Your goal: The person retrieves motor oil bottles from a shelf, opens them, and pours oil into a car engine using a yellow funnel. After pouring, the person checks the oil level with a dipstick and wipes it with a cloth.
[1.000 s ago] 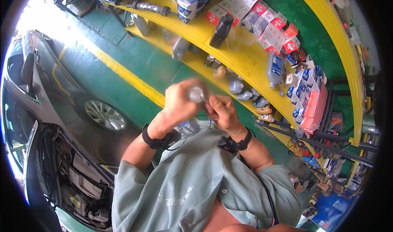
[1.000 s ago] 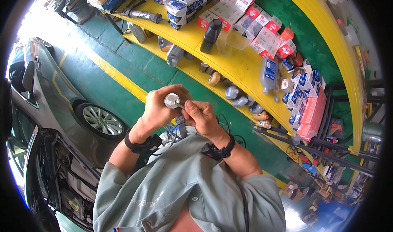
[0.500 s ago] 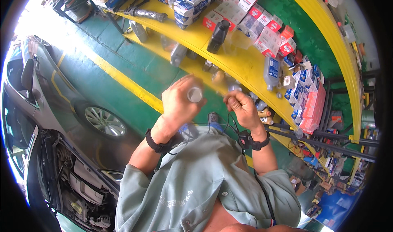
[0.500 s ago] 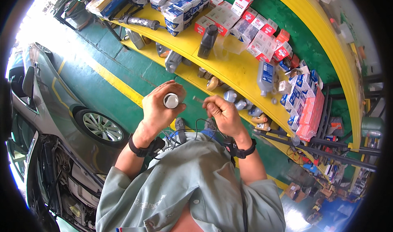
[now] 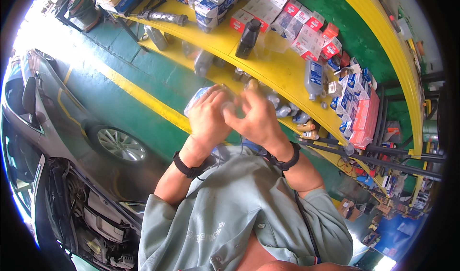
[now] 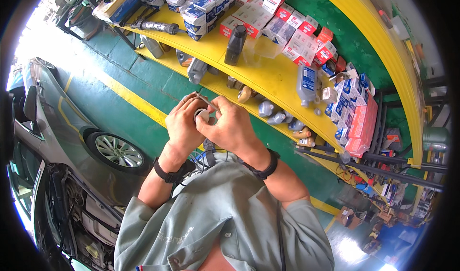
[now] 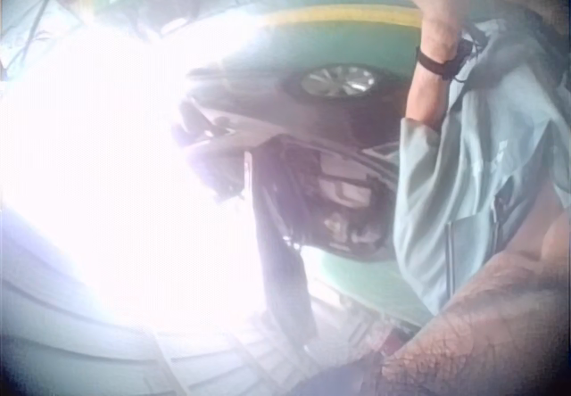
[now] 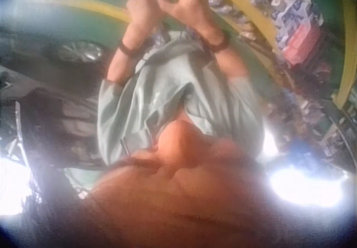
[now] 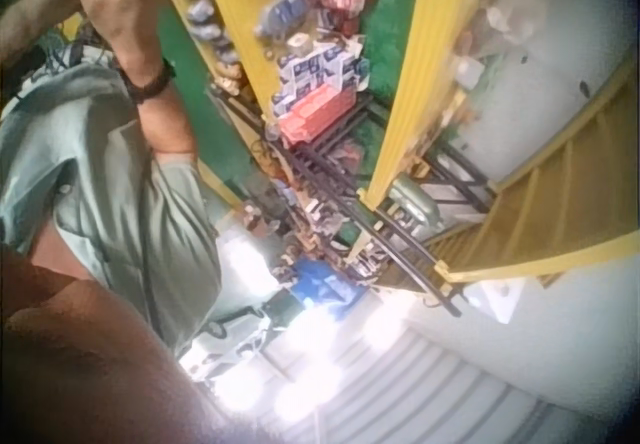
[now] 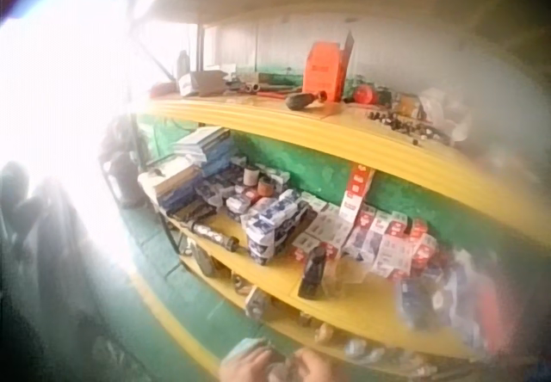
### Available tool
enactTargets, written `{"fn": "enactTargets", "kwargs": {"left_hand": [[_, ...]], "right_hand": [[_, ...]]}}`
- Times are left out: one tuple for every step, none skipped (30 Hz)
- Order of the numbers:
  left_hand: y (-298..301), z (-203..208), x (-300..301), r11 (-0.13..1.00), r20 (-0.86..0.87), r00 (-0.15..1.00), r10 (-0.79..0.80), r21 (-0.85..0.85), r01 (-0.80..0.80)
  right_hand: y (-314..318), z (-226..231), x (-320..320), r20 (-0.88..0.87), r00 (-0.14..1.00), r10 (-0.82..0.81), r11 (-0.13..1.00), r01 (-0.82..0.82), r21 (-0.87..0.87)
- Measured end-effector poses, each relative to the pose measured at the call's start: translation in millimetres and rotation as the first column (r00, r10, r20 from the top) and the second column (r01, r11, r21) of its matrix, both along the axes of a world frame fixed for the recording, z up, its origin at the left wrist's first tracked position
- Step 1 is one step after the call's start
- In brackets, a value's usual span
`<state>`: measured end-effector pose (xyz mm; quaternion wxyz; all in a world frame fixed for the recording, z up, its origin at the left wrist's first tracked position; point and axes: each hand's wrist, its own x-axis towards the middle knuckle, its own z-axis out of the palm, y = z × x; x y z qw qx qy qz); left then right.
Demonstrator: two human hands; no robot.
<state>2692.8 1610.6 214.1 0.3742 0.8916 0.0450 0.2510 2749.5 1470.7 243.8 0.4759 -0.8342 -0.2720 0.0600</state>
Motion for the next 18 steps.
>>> {"fn": "enactTargets", "kwargs": {"left_hand": [[-0.4, -0.9, 0.5, 1.000, 0.003, 1.000, 0.004, -0.003, -0.004], [-0.9, -1.9, 0.5, 1.000, -0.012, 1.000, 0.020, -0.018, -0.020], [-1.7, -2.8, 0.2, 0.999, -0.027, 0.999, 0.036, -0.033, -0.037], [-1.9, -3.1, 0.5, 0.998, -0.042, 0.998, 0.050, -0.046, -0.052], [-1.9, -3.4, 1.2, 0.997, -0.049, 0.997, 0.056, -0.043, -0.059], [-1.8, -3.7, 1.9, 0.997, -0.056, 0.996, 0.063, -0.040, -0.065], [-2.3, -4.0, 3.3, 0.997, -0.061, 0.996, 0.065, -0.037, -0.068], [-2.9, -4.5, 4.4, 0.996, -0.065, 0.996, 0.059, -0.064, -0.063], [-3.6, -5.4, 5.4, 0.994, -0.068, 0.996, 0.052, -0.092, -0.058], [-3.0, -6.4, 7.4, 0.991, -0.076, 0.996, 0.046, -0.120, -0.055], [-2.2, -7.1, 9.3, 0.988, -0.091, 0.995, 0.048, -0.142, -0.061], [-1.3, -7.7, 11.1, 0.984, -0.106, 0.993, 0.049, -0.163, -0.066], [-1.3, -7.5, 11.8, 0.980, -0.117, 0.992, 0.050, -0.183, -0.071], [-1.6, -8.2, 13.0, 0.980, -0.108, 0.993, 0.054, -0.185, -0.074], [-2.0, -9.4, 14.4, 0.980, -0.099, 0.993, 0.058, -0.186, -0.076], [-1.9, -10.4, 16.2, 0.980, -0.091, 0.994, 0.062, -0.185, -0.078], [-1.9, -10.6, 17.2, 0.977, -0.107, 0.993, 0.059, -0.200, -0.080], [-2.1, -10.6, 17.8, 0.973, -0.123, 0.991, 0.056, -0.214, -0.082]], "right_hand": [[2.2, -1.0, -1.0, 0.008, 1.000, -0.011, 1.000, 0.011, 0.017], [4.2, -1.9, -2.4, 0.016, 1.000, -0.022, 0.999, 0.022, 0.034], [4.8, -2.8, -3.3, 0.024, 0.999, -0.034, 0.998, 0.033, 0.052], [4.1, -3.1, -3.5, 0.028, 0.999, -0.025, 0.996, 0.023, 0.085], [2.8, -3.5, -3.6, 0.033, 0.999, -0.016, 0.993, 0.012, 0.118], [2.0, -4.3, -4.0, 0.038, 0.999, -0.007, 0.989, 0.001, 0.151], [1.2, -8.2, -4.6, 0.095, 0.995, -0.023, 0.986, 0.007, 0.166], [0.8, -14.6, -5.5, 0.152, 0.988, -0.039, 0.984, 0.011, 0.181], [-0.1, -17.8, -6.4, 0.209, 0.976, -0.056, 0.981, 0.014, 0.196], [-0.8, -17.9, -5.4, 0.181, 0.983, -0.034, 0.981, -0.001, 0.193], [-2.1, -17.8, -4.3, 0.152, 0.988, -0.013, 0.981, -0.016, 0.192], [-3.1, -17.9, -3.7, 0.123, 0.992, 0.008, 0.981, -0.032, 0.191], [-4.4, -18.4, -6.1, 0.209, 0.978, 0.022, 0.980, -0.063, 0.191], [-6.0, -20.5, -9.1, 0.294, 0.955, 0.036, 0.978, -0.095, 0.188], [-7.1, -24.0, -10.8, 0.375, 0.926, 0.050, 0.975, -0.126, 0.182], [-4.4, -31.4, -10.6, 0.409, 0.912, 0.043, 0.965, -0.144, 0.219], [-6.7, -32.8, -12.1, 0.389, 0.921, 0.014, 0.966, -0.112, 0.232], [-9.3, -30.0, -14.6, 0.368, 0.930, -0.016, 0.966, -0.080, 0.246]]}}
